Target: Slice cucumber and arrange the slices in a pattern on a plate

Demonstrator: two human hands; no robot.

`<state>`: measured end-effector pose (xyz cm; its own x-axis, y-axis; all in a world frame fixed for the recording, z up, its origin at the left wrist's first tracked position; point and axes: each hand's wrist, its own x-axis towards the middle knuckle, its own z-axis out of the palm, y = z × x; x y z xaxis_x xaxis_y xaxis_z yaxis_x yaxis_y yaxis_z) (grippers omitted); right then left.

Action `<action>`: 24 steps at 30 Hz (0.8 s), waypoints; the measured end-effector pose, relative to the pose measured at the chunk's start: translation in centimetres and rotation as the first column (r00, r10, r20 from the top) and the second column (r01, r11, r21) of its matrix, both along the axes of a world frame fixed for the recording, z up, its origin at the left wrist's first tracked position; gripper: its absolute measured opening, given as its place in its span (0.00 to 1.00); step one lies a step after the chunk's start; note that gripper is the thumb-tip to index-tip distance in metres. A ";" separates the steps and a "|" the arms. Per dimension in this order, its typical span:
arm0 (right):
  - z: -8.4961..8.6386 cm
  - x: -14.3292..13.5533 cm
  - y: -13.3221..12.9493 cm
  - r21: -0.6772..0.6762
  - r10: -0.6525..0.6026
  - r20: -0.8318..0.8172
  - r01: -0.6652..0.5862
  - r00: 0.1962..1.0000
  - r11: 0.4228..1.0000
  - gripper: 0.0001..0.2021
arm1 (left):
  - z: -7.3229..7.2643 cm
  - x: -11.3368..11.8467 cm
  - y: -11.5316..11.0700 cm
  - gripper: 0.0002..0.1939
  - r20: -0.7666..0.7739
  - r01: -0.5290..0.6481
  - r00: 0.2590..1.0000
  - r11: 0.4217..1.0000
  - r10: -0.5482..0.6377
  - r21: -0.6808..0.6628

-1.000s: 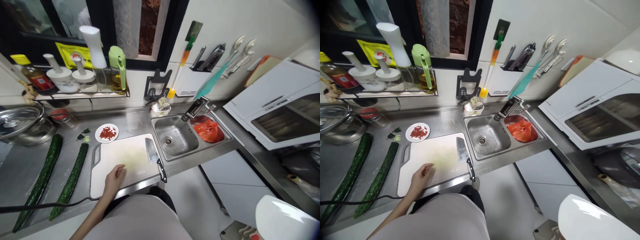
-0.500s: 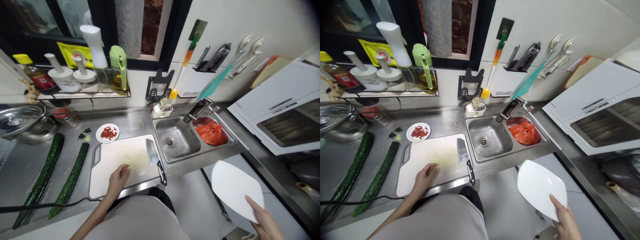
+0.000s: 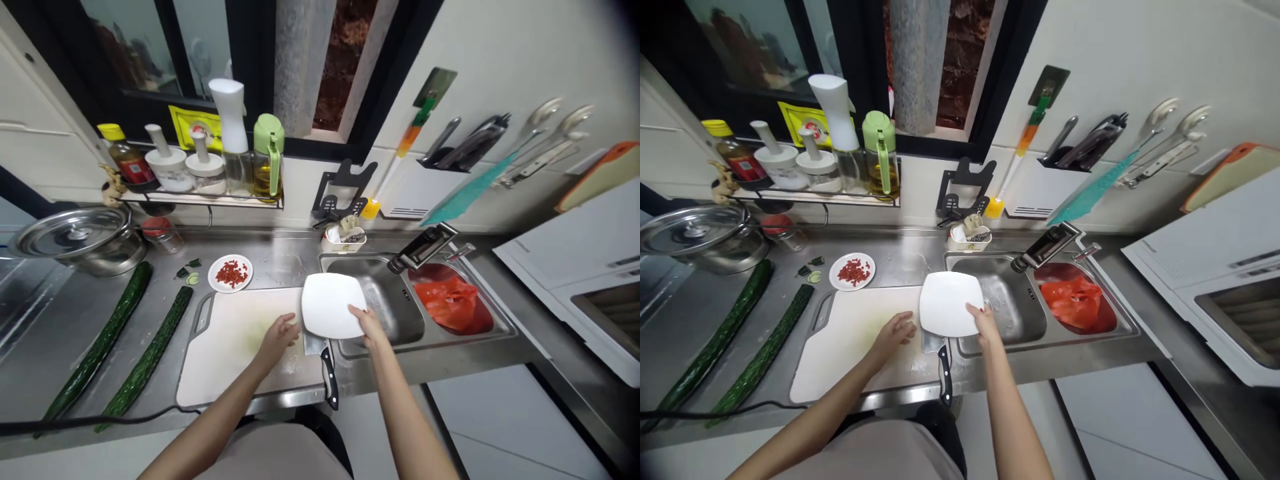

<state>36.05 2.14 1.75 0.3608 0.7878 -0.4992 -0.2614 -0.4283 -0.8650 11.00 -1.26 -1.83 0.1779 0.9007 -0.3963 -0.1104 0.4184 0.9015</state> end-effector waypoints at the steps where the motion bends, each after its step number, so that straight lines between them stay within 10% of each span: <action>1: -0.6 -1.2 1.1 0.012 0.031 -0.011 -0.031 0.999 0.999 0.18 | 0.0 0.1 0.7 0.28 0.023 -0.034 0.999 0.999 0.034 -0.013; 8: -3.9 -6.3 8.0 0.119 0.079 0.299 -0.120 0.951 0.986 0.16 | -1.6 -1.6 5.5 0.27 0.020 -0.293 0.956 0.951 0.293 0.100; 16: -4.9 -6.6 13.1 -0.116 0.438 0.747 -0.552 0.499 0.826 0.15 | -4.2 -4.4 10.1 0.25 -0.185 -0.363 0.898 0.910 0.399 0.201; 24: -4.8 -7.9 16.1 -0.352 0.566 0.790 -0.580 0.236 0.734 0.17 | -5.9 -5.0 12.6 0.23 -0.435 -0.310 0.814 0.922 0.384 0.233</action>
<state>28.19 18.27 -3.07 0.0173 0.9699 -0.2429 0.8609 -0.1380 -0.4897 5.97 11.29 -7.76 -0.3291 0.9202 -0.2121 0.2225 0.2939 0.9296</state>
